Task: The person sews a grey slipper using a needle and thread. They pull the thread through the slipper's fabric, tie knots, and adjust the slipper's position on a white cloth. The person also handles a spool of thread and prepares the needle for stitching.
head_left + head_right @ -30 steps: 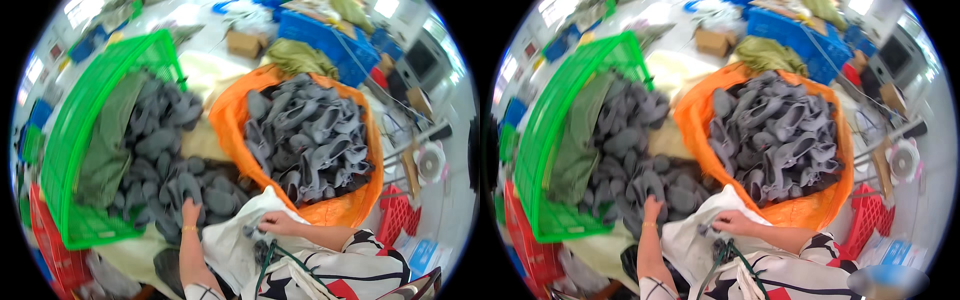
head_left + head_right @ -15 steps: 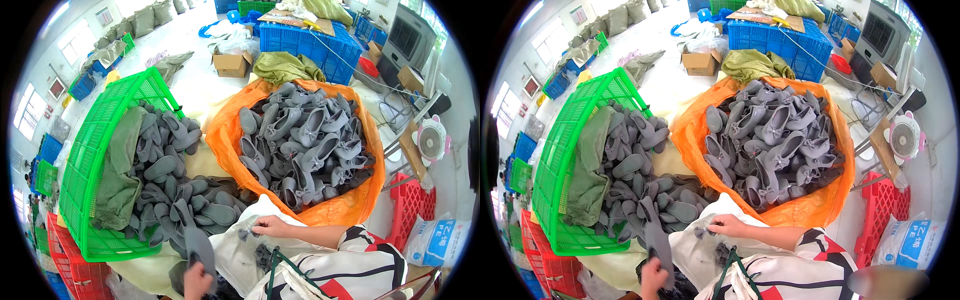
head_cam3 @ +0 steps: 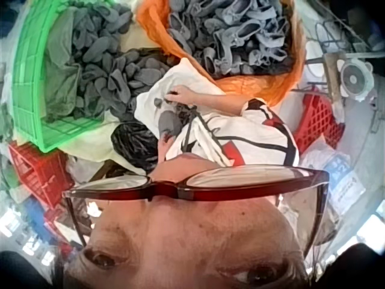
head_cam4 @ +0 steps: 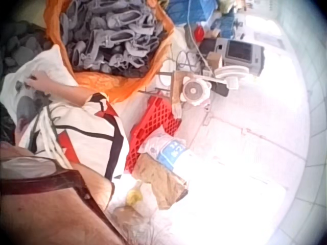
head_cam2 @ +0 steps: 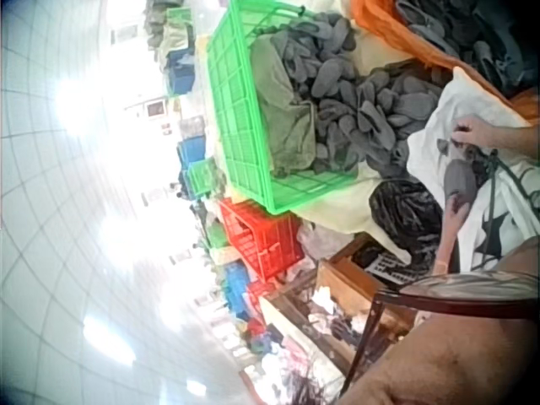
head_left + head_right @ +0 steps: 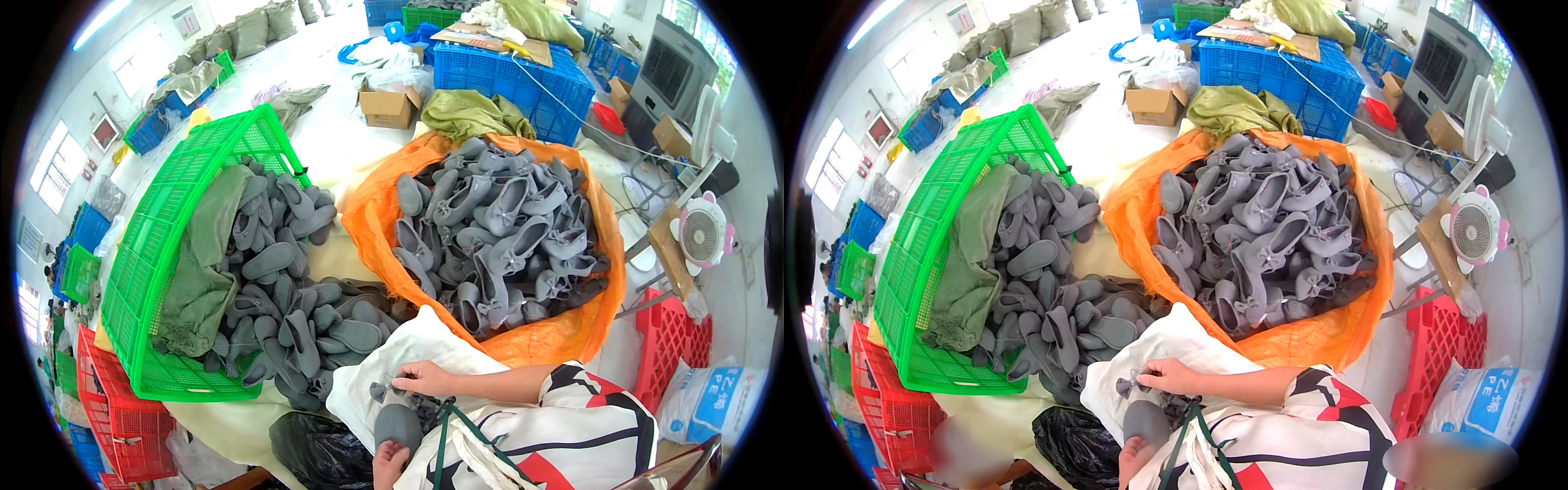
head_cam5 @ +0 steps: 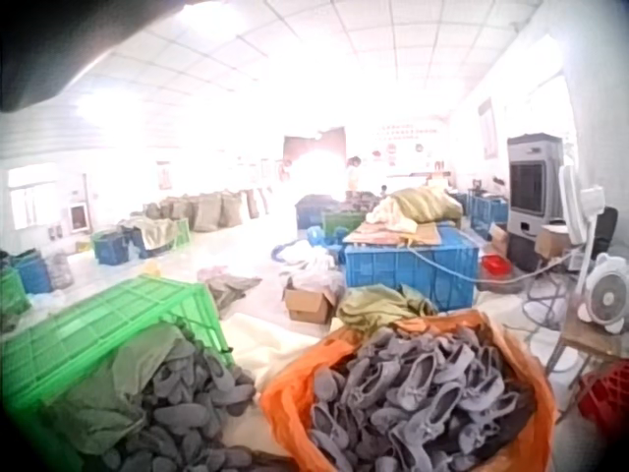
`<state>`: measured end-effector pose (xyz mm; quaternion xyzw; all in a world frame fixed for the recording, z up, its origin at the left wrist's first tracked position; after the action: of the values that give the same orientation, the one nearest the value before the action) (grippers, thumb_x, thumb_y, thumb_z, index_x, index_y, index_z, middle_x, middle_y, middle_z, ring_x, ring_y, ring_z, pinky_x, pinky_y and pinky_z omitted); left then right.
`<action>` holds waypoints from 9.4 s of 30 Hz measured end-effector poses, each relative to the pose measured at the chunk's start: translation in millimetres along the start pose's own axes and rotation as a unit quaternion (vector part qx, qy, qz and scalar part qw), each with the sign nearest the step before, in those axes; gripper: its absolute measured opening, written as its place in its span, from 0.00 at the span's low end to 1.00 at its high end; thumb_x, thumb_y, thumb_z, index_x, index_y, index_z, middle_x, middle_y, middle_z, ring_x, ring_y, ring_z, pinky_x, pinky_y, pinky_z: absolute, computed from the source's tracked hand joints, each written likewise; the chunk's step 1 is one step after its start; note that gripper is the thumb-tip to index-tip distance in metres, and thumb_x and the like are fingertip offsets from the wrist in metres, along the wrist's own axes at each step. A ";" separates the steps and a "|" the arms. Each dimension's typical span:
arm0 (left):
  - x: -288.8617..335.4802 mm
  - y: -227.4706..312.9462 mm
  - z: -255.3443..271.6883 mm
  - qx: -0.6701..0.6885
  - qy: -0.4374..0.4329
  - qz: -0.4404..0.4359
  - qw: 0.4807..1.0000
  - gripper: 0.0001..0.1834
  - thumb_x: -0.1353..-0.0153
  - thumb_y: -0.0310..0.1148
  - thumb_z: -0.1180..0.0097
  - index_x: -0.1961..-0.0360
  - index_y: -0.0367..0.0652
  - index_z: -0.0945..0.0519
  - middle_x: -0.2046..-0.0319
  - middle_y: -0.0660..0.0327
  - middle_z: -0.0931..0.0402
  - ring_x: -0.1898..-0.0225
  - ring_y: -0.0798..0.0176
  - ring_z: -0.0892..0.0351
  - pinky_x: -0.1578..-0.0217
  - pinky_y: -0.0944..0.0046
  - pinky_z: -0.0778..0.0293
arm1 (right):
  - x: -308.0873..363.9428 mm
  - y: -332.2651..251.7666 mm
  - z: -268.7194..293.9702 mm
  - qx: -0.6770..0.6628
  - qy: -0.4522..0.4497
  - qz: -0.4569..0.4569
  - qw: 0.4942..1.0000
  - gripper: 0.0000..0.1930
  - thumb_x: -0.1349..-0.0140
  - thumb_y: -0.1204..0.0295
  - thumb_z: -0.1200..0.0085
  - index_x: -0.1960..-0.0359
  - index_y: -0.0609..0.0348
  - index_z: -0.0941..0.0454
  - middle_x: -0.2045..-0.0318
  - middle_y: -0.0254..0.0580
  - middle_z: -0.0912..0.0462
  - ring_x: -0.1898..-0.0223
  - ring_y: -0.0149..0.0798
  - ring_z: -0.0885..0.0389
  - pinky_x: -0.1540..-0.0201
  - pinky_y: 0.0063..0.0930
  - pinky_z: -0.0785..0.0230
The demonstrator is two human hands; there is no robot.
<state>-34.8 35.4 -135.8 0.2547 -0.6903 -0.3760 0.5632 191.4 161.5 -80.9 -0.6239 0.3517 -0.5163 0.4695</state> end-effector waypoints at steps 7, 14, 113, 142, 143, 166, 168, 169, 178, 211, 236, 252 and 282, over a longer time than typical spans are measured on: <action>-1.1 -8.0 -13.8 0.389 0.026 -0.052 0.920 0.04 0.37 0.29 0.45 0.63 0.46 0.27 0.65 0.65 0.26 0.62 0.69 0.29 0.59 0.68 0.32 | 15.6 12.8 -12.7 -0.030 -0.016 -0.038 0.999 0.15 0.31 0.60 0.47 0.60 0.61 0.22 0.70 0.29 0.21 0.71 0.24 0.25 0.65 0.20 0.30; 28.1 50.6 -15.3 0.355 0.105 -0.134 0.919 0.08 0.31 0.32 0.50 0.53 0.45 0.30 0.56 0.64 0.25 0.59 0.66 0.25 0.58 0.65 0.28 | 21.2 -5.8 -37.4 -0.053 -0.077 -0.016 0.995 0.13 0.31 0.62 0.47 0.59 0.61 0.21 0.71 0.28 0.22 0.69 0.22 0.26 0.64 0.20 0.31; -6.6 20.2 -12.7 0.510 0.215 0.005 0.833 0.08 0.40 0.29 0.38 0.60 0.38 0.20 0.63 0.61 0.19 0.63 0.68 0.20 0.59 0.67 0.23 | 14.7 -2.5 -97.2 0.188 -0.202 0.015 0.961 0.06 0.36 0.74 0.49 0.59 0.60 0.24 0.70 0.46 0.20 0.70 0.40 0.22 0.63 0.28 0.29; -41.6 131.9 -53.9 -0.160 -0.064 -0.190 0.966 0.06 0.41 0.30 0.36 0.70 0.38 0.18 0.79 0.73 0.26 0.77 0.78 0.34 0.76 0.71 0.35 | 44.4 -67.1 -27.9 0.292 -0.021 0.199 0.935 0.05 0.40 0.69 0.46 0.69 0.56 0.25 0.71 0.44 0.25 0.66 0.50 0.23 0.64 0.40 0.30; -48.8 137.0 -65.7 -0.233 -0.123 -0.164 0.951 0.07 0.42 0.31 0.35 0.70 0.38 0.18 0.80 0.73 0.27 0.77 0.78 0.34 0.76 0.71 0.35 | 51.8 -65.8 -19.8 0.278 -0.013 0.208 0.938 0.05 0.40 0.70 0.46 0.69 0.57 0.26 0.71 0.43 0.25 0.67 0.50 0.23 0.64 0.39 0.30; -58.8 83.6 -79.2 -0.078 -0.032 -0.053 0.995 0.08 0.33 0.35 0.44 0.64 0.40 0.22 0.78 0.71 0.30 0.75 0.79 0.33 0.74 0.77 0.37 | 37.7 34.7 36.6 -0.363 0.019 -0.106 0.926 0.06 0.32 0.69 0.47 0.63 0.55 0.29 0.83 0.29 0.30 0.85 0.24 0.37 0.82 0.20 0.47; -59.6 81.8 -85.7 -0.082 -0.039 -0.039 0.995 0.09 0.36 0.34 0.40 0.63 0.40 0.22 0.76 0.72 0.29 0.74 0.79 0.33 0.74 0.77 0.37 | 36.4 33.3 55.2 -0.389 0.057 -0.077 0.916 0.05 0.32 0.70 0.46 0.62 0.55 0.29 0.82 0.28 0.31 0.85 0.24 0.38 0.82 0.20 0.46; -58.0 84.0 -88.1 -0.098 -0.042 -0.043 0.993 0.10 0.38 0.34 0.38 0.61 0.40 0.23 0.75 0.72 0.28 0.74 0.79 0.33 0.73 0.77 0.37 | 37.7 33.4 62.7 -0.401 0.077 -0.062 0.911 0.05 0.33 0.70 0.46 0.62 0.55 0.29 0.82 0.28 0.31 0.85 0.24 0.38 0.82 0.20 0.46; -48.9 104.2 -97.6 -0.160 -0.056 -0.118 0.978 0.22 0.46 0.30 0.31 0.53 0.40 0.27 0.65 0.68 0.25 0.68 0.76 0.30 0.65 0.74 0.30 | 46.9 4.5 14.1 0.064 -0.047 0.012 0.997 0.09 0.38 0.68 0.41 0.60 0.59 0.24 0.73 0.32 0.26 0.71 0.26 0.27 0.66 0.22 0.32; -43.1 32.1 -95.3 0.288 -0.032 0.147 0.946 0.11 0.31 0.32 0.50 0.59 0.34 0.22 0.71 0.57 0.18 0.79 0.70 0.23 0.79 0.72 0.25 | 84.8 32.6 13.9 0.010 -0.071 -0.128 0.989 0.05 0.33 0.73 0.48 0.61 0.60 0.22 0.74 0.29 0.23 0.73 0.21 0.27 0.70 0.18 0.33; -43.0 26.6 -96.1 0.324 -0.044 0.161 0.931 0.10 0.31 0.31 0.53 0.58 0.34 0.25 0.69 0.56 0.19 0.78 0.69 0.23 0.78 0.71 0.26 | 79.9 29.8 10.8 0.108 -0.043 0.000 0.993 0.08 0.39 0.75 0.48 0.60 0.61 0.20 0.71 0.45 0.17 0.72 0.33 0.20 0.65 0.25 0.29; -35.4 28.8 -96.8 0.262 0.012 0.136 0.955 0.09 0.40 0.27 0.37 0.59 0.38 0.21 0.69 0.59 0.18 0.76 0.72 0.23 0.75 0.73 0.27 | 80.4 58.7 1.7 -0.057 -0.103 -0.139 0.983 0.05 0.32 0.74 0.49 0.61 0.61 0.23 0.78 0.27 0.26 0.78 0.20 0.31 0.74 0.16 0.38; -37.1 36.9 -101.0 0.163 0.003 0.069 0.984 0.09 0.40 0.31 0.37 0.61 0.39 0.20 0.75 0.67 0.23 0.79 0.77 0.28 0.77 0.76 0.29 | 51.3 25.5 26.4 0.061 -0.060 -0.128 0.988 0.12 0.34 0.69 0.49 0.50 0.57 0.26 0.71 0.38 0.20 0.72 0.31 0.21 0.69 0.26 0.30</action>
<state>74.5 62.3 -119.3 0.2960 -0.7566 -0.2179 0.5408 229.6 112.0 -89.7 -0.6638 0.2082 -0.5540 0.4573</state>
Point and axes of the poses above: each hand's wrist, its own x-axis away from the middle knuckle, its own z-axis out of the back of the hand, y = z × x, the point moved 8 cm from there along -x, towards the middle knuckle
